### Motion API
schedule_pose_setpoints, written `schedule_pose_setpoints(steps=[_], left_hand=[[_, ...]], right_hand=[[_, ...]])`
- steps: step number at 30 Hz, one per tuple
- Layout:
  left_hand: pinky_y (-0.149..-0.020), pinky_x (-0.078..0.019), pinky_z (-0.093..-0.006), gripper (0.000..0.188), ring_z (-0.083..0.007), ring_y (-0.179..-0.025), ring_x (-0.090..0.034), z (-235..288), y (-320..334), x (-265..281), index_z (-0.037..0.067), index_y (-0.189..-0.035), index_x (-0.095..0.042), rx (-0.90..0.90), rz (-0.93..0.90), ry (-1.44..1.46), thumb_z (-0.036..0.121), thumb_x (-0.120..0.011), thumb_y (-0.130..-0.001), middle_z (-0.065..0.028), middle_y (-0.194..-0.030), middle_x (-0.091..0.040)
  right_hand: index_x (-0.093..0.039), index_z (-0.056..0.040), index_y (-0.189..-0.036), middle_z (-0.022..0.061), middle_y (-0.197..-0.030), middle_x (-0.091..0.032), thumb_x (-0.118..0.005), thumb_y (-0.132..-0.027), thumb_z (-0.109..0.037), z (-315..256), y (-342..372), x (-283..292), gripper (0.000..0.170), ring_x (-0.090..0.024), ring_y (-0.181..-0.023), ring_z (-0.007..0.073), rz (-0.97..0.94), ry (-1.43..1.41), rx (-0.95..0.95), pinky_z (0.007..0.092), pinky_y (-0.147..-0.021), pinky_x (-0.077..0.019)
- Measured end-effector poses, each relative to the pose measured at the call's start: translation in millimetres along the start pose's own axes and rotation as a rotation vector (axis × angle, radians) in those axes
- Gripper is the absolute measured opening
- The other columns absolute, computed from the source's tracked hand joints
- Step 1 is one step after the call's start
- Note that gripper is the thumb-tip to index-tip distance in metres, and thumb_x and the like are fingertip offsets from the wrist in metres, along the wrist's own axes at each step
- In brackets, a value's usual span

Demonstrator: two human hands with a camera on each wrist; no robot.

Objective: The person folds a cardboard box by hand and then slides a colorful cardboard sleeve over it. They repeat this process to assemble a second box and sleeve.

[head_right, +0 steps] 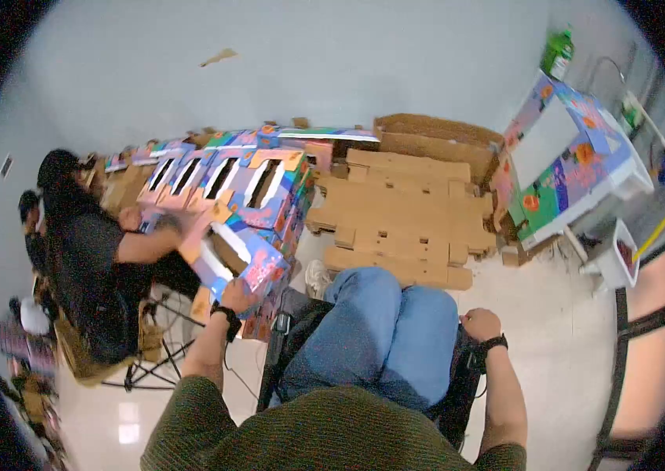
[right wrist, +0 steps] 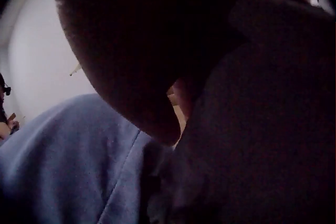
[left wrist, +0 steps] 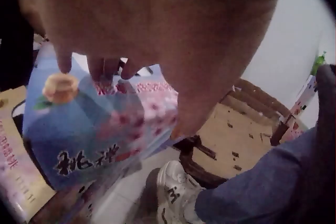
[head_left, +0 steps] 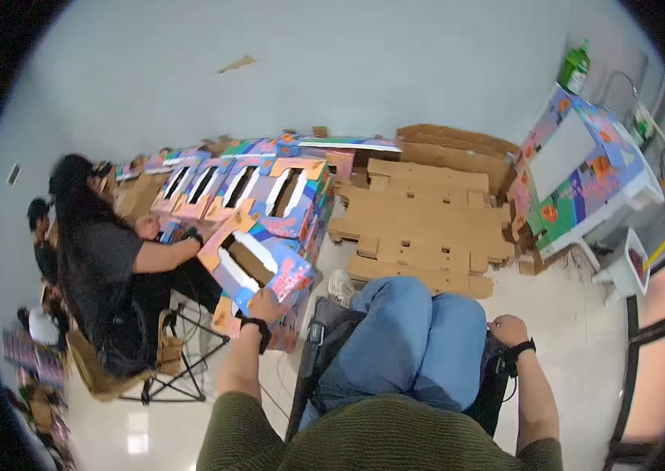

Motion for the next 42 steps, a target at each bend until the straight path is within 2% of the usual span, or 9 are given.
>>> schedule_pose_setpoints(steps=[5,13,16,20,27,32,35,36,42], left_hand=[[-0.109,-0.0365,-0.0621,0.105,-0.0344,-0.143,-0.038,4.6,-11.1,-27.7,0.003,-0.150,-0.030,0.069,0.111,-0.207,0.044,-0.086,-0.072,-0.0168,-0.152,-0.040],[-0.112,-0.0312,-0.0669,0.084,-0.0353,-0.131,-0.050,36.4,-15.9,17.8,0.003,-0.135,-0.044,0.116,0.070,-0.177,0.037,-0.085,-0.071,-0.0178,-0.135,-0.054],[-0.104,-0.0427,-0.0535,0.086,-0.0372,-0.120,-0.056,8.4,-40.2,45.1,0.000,-0.135,-0.044,-0.093,0.174,0.159,0.036,-0.088,-0.070,-0.0187,-0.130,-0.058],[-0.095,-0.0491,-0.0374,0.074,-0.0269,-0.108,-0.061,80.1,6.8,144.2,-0.003,-0.130,-0.048,-0.121,0.117,0.582,0.026,-0.088,-0.076,-0.0153,-0.121,-0.061],[-0.095,-0.0498,-0.0340,0.072,-0.0186,-0.106,-0.061,185.6,93.6,218.4,-0.005,-0.135,-0.047,-0.365,0.156,0.655,0.023,-0.084,-0.079,-0.0132,-0.119,-0.062],[-0.113,-0.0378,-0.0423,0.082,-0.0318,-0.128,-0.052,228.1,117.8,225.5,-0.005,-0.145,-0.039,-0.550,0.046,0.621,0.034,-0.079,-0.085,-0.0219,-0.138,-0.053],[-0.112,-0.0386,-0.0417,0.080,-0.0303,-0.128,-0.053,243.5,109.2,226.8,-0.006,-0.144,-0.041,-0.601,-0.038,0.703,0.035,-0.078,-0.085,-0.0211,-0.136,-0.055],[-0.104,-0.0449,-0.0341,0.078,-0.0205,-0.119,-0.057,248.1,93.2,223.5,-0.006,-0.140,-0.045,-0.616,-0.024,0.743,0.027,-0.084,-0.081,-0.0143,-0.129,-0.059],[-0.107,-0.0432,-0.0390,0.082,-0.0284,-0.121,-0.058,309.0,-12.2,155.6,-0.002,-0.140,-0.048,-0.771,-0.117,0.477,0.038,-0.084,-0.078,-0.0179,-0.128,-0.061]], right_hand=[[-0.079,-0.0086,-0.092,0.0159,-0.096,-0.075,-0.060,-0.091,-0.040,-10.3,6.3,9.3,0.037,-0.071,-0.094,0.0362,0.015,-0.007,-0.067,0.0485,-0.085,-0.0562],[-0.079,-0.0114,-0.091,0.0156,-0.095,-0.075,-0.062,-0.088,-0.041,-10.1,5.7,6.4,0.035,-0.071,-0.094,0.0356,0.035,-0.059,-0.120,0.0479,-0.085,-0.0566],[-0.080,-0.0123,-0.093,0.0155,-0.095,-0.075,-0.062,-0.088,-0.043,-11.5,7.7,10.7,0.035,-0.071,-0.094,0.0357,0.023,-0.090,-0.093,0.0474,-0.085,-0.0563],[-0.080,-0.0124,-0.097,0.0156,-0.100,-0.075,-0.062,-0.089,-0.045,-9.2,6.1,5.8,0.038,-0.071,-0.096,0.0355,0.071,-0.115,-0.091,0.0469,-0.087,-0.0553],[-0.079,-0.0125,-0.103,0.0168,-0.103,-0.075,-0.060,-0.092,-0.046,-5.9,7.7,3.7,0.040,-0.070,-0.099,0.0362,0.152,-0.246,-0.033,0.0468,-0.090,-0.0537],[-0.074,-0.0071,-0.110,0.0158,-0.100,-0.075,-0.059,-0.097,-0.036,9.7,0.1,-4.3,0.036,-0.071,-0.095,0.0324,0.193,-0.503,0.044,0.0411,-0.087,-0.0551],[-0.072,-0.0044,-0.114,0.0195,-0.109,-0.073,-0.061,-0.096,-0.031,3.6,21.4,-0.5,0.034,-0.070,-0.098,0.0349,0.299,-0.563,0.079,0.0414,-0.088,-0.0546],[-0.071,-0.0043,-0.115,0.0210,-0.110,-0.071,-0.063,-0.095,-0.030,-2.4,32.5,5.8,0.034,-0.068,-0.099,0.0366,0.348,-0.591,0.089,0.0425,-0.089,-0.0540],[-0.070,-0.0039,-0.117,0.0212,-0.120,-0.063,-0.067,-0.091,-0.028,-7.8,47.1,0.1,0.035,-0.064,-0.108,0.0378,0.389,-0.484,0.033,0.0428,-0.095,-0.0525]])
Point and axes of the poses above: each hand's wrist, its own y-axis away from the middle knuckle, its own x-axis out of the back of the hand, z = x × y, the point moved 2 cm from there along -y, towards the middle knuckle
